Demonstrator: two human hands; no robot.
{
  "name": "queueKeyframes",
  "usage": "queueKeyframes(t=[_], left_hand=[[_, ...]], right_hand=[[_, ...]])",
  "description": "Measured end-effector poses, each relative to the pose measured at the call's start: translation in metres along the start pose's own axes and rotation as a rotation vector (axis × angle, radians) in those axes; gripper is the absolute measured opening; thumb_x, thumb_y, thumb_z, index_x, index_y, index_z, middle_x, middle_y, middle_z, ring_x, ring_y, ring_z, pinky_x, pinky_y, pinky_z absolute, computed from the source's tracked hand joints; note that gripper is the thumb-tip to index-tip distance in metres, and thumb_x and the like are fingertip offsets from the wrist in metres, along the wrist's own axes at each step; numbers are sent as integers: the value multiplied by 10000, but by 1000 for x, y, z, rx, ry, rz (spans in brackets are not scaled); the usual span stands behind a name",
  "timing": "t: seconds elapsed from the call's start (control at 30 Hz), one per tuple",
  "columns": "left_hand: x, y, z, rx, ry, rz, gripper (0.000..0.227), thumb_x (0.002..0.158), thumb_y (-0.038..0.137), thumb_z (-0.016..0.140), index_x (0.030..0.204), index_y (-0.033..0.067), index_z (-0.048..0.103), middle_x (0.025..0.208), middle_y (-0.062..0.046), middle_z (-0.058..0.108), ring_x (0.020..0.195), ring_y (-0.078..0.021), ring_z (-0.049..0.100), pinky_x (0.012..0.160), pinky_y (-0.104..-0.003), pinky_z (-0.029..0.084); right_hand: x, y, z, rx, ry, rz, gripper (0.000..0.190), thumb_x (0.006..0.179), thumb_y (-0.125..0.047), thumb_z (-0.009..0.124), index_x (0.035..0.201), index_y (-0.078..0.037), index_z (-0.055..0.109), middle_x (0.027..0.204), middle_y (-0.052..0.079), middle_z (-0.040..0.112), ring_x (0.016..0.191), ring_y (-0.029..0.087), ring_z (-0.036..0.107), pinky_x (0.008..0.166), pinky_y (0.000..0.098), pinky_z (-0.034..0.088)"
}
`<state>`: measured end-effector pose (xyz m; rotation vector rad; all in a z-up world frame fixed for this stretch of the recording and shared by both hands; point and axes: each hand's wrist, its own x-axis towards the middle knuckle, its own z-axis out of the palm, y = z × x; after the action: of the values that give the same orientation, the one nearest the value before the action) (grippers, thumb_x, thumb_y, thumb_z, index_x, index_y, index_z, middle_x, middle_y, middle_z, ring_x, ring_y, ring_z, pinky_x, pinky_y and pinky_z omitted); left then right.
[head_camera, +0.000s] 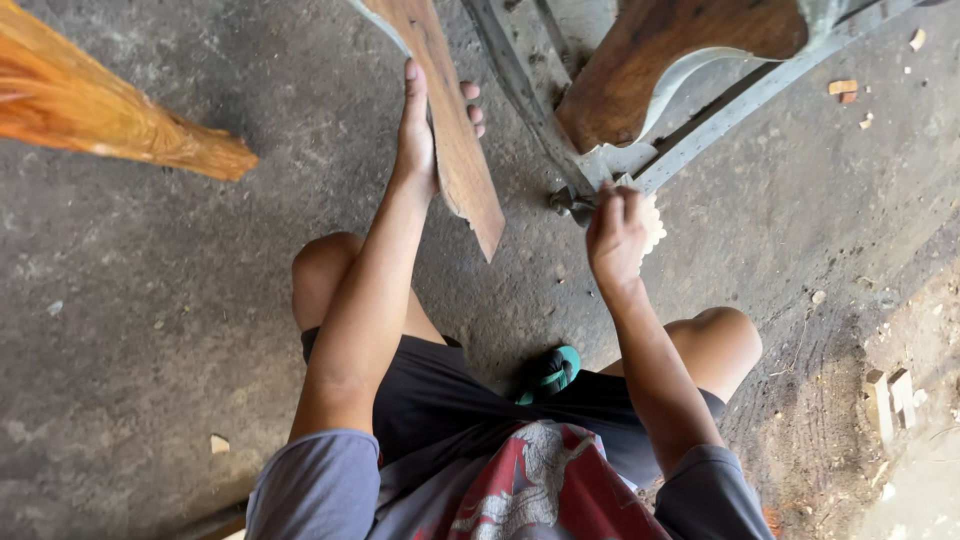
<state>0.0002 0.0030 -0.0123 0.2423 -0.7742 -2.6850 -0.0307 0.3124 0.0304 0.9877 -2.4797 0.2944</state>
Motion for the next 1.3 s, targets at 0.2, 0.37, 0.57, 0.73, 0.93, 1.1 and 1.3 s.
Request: queueKeyframes(t=[0.2,0.37,0.57,0.73,0.93,1.1,1.3], left_hand=[[-2,-4,-5,31,-2,-15,958,911,774,427,1524,49,297,1082,-108,607,850,-167,634,738,-367,584],[-9,-12,-8,-1,-13,-37,1000,916,806,466,1423,-54,408,1098,-124,622,892,-188,643,797,-383,589],[-8,-9,1,39,10,-18,1003,872,812,485,1466,9,396,1094,-105,625,890,-175,624,787,-373,587],[-16,-9,-8,23,27,-35,1030,866,816,483,1489,7,351,1112,-111,625,906,-179,632,813,-382,597],[5,-5,3,59,5,-18,1111,809,851,498,1532,46,247,1094,-115,604,870,-172,624,759,-375,588],[-3,-15,-5,55,17,-27,1167,856,845,515,1532,-87,330,1142,-135,616,946,-189,645,821,-378,608],[-6,-13,3,-6,-18,-51,1148,925,805,508,1548,-139,312,1145,-136,600,960,-209,632,849,-382,608]], right_hand=[[15,-14,-16,23,-95,84,300,980,56,615,1269,-13,656,1113,194,590,734,314,651,566,424,550],[33,-4,-60,7,159,-65,380,1045,141,541,1383,-13,621,1135,148,564,824,230,639,559,305,521],[45,-3,-71,-110,-104,-112,290,1027,119,602,1290,30,682,1117,161,637,529,115,507,368,264,381],[35,4,-74,-26,191,-123,255,1151,83,550,1382,34,645,1154,123,574,833,173,661,534,261,512],[51,12,-76,-59,27,-147,156,1055,115,606,1190,85,679,1108,193,648,543,109,555,359,226,398],[36,9,-68,-51,38,-121,223,1073,44,603,1275,-4,686,1105,123,630,733,183,665,509,272,510],[23,1,-35,47,-160,19,266,1002,59,618,1256,15,685,1054,177,658,755,289,672,559,391,547]])
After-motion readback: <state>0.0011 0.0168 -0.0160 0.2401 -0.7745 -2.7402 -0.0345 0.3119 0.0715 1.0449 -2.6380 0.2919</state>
